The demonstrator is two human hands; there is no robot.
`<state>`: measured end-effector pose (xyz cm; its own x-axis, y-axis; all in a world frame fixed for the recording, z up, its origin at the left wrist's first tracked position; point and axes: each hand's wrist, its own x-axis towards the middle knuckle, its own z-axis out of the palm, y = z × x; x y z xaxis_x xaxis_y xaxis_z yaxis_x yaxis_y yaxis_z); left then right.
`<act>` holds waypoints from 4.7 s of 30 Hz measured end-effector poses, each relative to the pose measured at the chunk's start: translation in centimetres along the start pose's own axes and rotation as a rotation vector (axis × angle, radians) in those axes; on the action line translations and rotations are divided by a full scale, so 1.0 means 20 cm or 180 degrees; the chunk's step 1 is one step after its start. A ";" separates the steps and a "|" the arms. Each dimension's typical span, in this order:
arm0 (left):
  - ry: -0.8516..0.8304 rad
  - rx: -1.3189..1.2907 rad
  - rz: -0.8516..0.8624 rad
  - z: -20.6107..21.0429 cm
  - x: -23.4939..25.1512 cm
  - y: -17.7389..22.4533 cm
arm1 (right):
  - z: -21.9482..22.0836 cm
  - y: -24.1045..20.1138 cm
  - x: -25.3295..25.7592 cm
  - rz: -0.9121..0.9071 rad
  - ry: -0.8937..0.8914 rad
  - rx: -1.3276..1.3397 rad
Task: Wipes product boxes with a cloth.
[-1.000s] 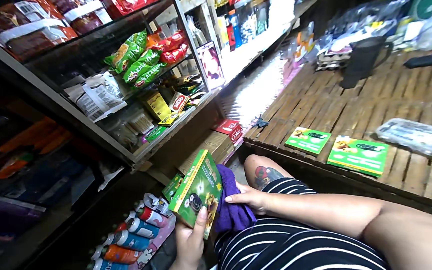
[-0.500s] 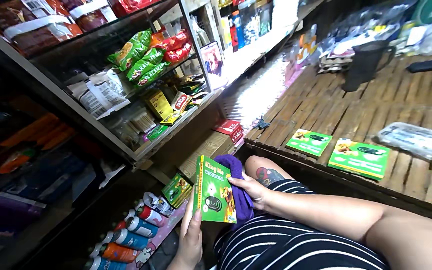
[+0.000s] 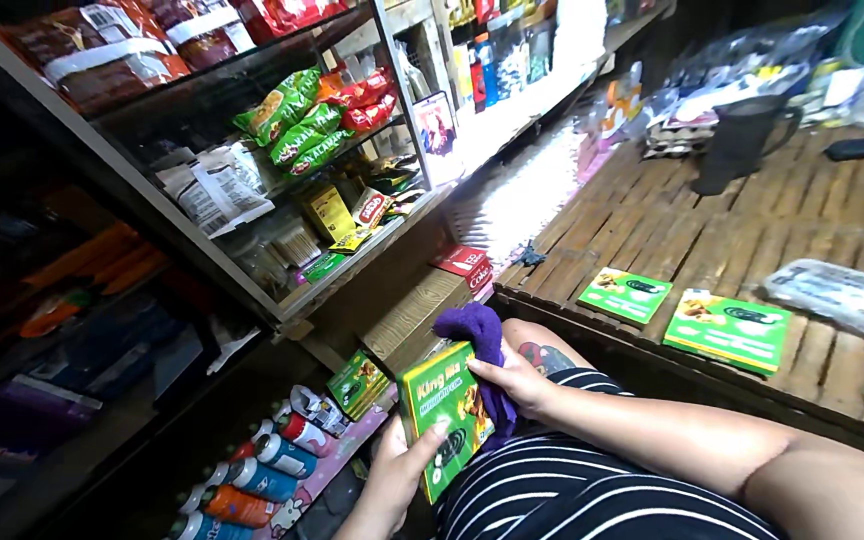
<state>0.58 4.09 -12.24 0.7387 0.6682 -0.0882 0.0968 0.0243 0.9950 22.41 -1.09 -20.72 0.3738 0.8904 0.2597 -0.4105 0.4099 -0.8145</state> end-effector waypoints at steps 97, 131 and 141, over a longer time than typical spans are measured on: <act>0.0594 0.2364 0.1075 -0.03 0.02 -0.06 | -0.02 0.04 -0.02 -0.2486 -0.0751 -0.3883; 0.0969 0.1833 0.1757 -0.01 0.01 -0.08 | 0.05 0.02 -0.08 -0.0060 -0.0368 -0.1037; 0.1050 0.1205 0.2098 -0.01 0.01 -0.08 | 0.05 0.04 -0.09 0.0485 -0.0646 -0.1235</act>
<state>0.48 4.43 -13.87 0.4947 0.6431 0.5846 -0.0260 -0.6614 0.7496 20.68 -2.18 -21.33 0.1470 0.9713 0.1868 -0.0920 0.2014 -0.9752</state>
